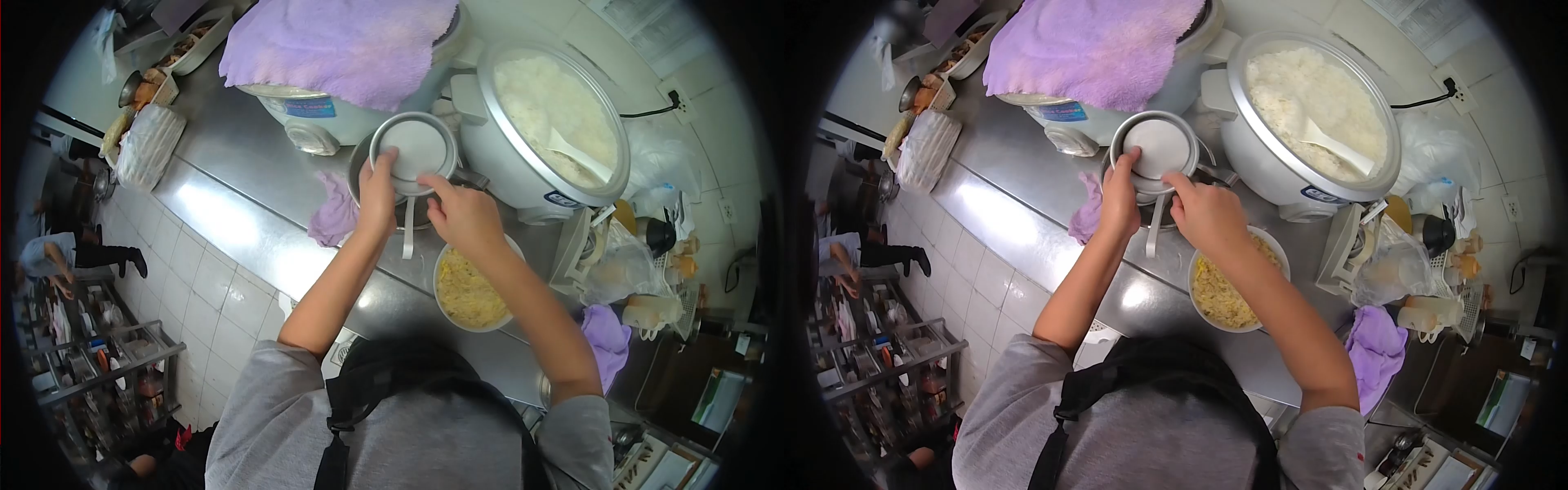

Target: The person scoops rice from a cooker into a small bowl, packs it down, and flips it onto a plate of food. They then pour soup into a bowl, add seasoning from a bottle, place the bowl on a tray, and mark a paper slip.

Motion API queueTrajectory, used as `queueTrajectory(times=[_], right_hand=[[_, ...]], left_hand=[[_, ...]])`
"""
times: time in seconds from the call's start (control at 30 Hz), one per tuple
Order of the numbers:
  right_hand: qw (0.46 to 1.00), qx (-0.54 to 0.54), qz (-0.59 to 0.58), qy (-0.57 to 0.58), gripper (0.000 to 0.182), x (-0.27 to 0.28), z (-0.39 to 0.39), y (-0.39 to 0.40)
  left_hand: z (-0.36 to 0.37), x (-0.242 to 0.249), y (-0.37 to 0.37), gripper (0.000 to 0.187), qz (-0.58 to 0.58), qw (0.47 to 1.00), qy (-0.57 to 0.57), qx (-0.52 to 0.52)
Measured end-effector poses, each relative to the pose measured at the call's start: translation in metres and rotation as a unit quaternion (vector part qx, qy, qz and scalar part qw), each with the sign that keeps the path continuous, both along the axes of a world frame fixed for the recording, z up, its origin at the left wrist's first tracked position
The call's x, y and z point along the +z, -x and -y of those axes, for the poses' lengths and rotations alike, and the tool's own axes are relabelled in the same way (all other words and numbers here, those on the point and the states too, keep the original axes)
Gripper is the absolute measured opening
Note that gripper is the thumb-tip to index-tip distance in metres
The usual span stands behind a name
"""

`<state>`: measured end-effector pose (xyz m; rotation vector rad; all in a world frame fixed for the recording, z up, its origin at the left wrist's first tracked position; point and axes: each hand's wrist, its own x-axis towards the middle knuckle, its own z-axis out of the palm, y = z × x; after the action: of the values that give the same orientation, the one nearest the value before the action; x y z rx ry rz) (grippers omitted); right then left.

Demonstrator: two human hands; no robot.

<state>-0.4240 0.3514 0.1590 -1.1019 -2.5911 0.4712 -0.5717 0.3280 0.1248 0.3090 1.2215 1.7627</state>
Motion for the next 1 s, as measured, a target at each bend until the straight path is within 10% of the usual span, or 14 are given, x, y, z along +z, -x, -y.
queueTrajectory(times=[0.1, 0.3, 0.43, 0.5, 0.6, 0.7, 0.9, 1.0], right_hand=[[0.999, -0.024, 0.013, 0.027, 0.036, 0.006, 0.003, 0.001], [0.995, -0.043, -0.085, 0.009, 0.037, 0.025, -0.001, -0.012], [0.964, -0.079, -0.178, -0.18, 0.026, 0.07, -0.051, -0.045], [0.944, -0.081, -0.047, -0.317, 0.026, 0.079, -0.098, -0.082], [0.934, -0.193, 0.255, -0.16, 0.033, 0.075, -0.132, -0.129], [0.957, -0.196, 0.165, 0.139, 0.041, 0.089, -0.147, -0.136], [0.986, -0.086, 0.128, -0.058, 0.038, 0.081, -0.146, -0.142], [0.952, -0.198, 0.136, 0.189, 0.037, 0.116, -0.138, -0.123]], left_hand=[[0.003, 0.001, 0.0, 0.034, 0.095, 0.995, 0.004, -0.033], [0.0, -0.007, 0.002, 0.04, -0.156, 0.985, -0.062, -0.038], [0.006, 0.011, 0.005, 0.04, -0.084, 0.992, -0.015, -0.088], [0.006, 0.015, 0.006, 0.042, -0.018, 0.994, -0.013, -0.106], [0.001, 0.008, 0.013, 0.045, 0.085, 0.983, -0.023, -0.164], [-0.004, 0.013, 0.006, 0.046, 0.121, 0.975, -0.067, -0.173], [-0.015, 0.027, -0.005, 0.055, -0.056, 0.978, -0.095, -0.179], [-0.018, 0.032, -0.002, 0.054, 0.026, 0.978, -0.078, -0.192]])
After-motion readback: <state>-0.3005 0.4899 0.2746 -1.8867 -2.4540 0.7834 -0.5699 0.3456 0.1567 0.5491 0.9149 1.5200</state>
